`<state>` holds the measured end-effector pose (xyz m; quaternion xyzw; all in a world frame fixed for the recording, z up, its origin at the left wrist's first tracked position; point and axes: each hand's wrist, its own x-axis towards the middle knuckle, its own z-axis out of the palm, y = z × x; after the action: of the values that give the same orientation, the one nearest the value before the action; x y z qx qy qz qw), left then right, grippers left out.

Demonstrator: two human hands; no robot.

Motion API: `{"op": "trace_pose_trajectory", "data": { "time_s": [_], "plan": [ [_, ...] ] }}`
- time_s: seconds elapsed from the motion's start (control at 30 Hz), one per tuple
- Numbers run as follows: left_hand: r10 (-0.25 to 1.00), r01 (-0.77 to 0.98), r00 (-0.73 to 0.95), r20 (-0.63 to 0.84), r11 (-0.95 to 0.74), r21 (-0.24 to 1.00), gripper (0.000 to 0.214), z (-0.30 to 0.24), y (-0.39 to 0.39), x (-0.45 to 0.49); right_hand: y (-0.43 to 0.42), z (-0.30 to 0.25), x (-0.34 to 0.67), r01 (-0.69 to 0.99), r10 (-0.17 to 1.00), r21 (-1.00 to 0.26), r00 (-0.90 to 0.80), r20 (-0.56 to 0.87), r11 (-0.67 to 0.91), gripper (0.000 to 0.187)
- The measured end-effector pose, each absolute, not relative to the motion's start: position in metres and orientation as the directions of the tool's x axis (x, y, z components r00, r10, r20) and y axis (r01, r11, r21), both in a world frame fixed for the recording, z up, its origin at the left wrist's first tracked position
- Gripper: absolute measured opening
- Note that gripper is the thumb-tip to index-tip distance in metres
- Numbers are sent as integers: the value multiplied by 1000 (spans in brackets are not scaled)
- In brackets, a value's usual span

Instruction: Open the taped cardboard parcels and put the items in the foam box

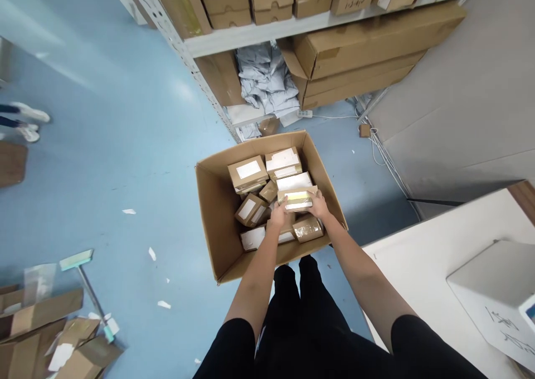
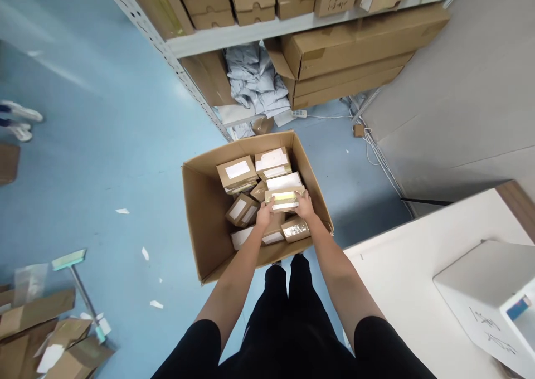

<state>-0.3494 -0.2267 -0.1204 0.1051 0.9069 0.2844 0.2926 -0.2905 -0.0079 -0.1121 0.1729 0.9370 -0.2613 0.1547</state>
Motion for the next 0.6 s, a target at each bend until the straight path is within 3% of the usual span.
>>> {"op": "trace_pose_trajectory", "data": {
  "time_s": [0.1, 0.3, 0.6],
  "plan": [
    [372, 101, -831, -413, 832, 545, 79, -79, -235, -365, -13, -75, -303, 420, 277, -442, -893, -354, 792, 92],
    [479, 295, -829, -289, 813, 502, 83, 21, -235, -384, -16, 15, -290, 396, 366, -484, -917, -160, 780, 88],
    [715, 589, -695, -77, 628, 510, 81, 123, -172, -327, 19, 101, -168, 466, 598, -539, -796, 92, 702, 79]
  ]
}}
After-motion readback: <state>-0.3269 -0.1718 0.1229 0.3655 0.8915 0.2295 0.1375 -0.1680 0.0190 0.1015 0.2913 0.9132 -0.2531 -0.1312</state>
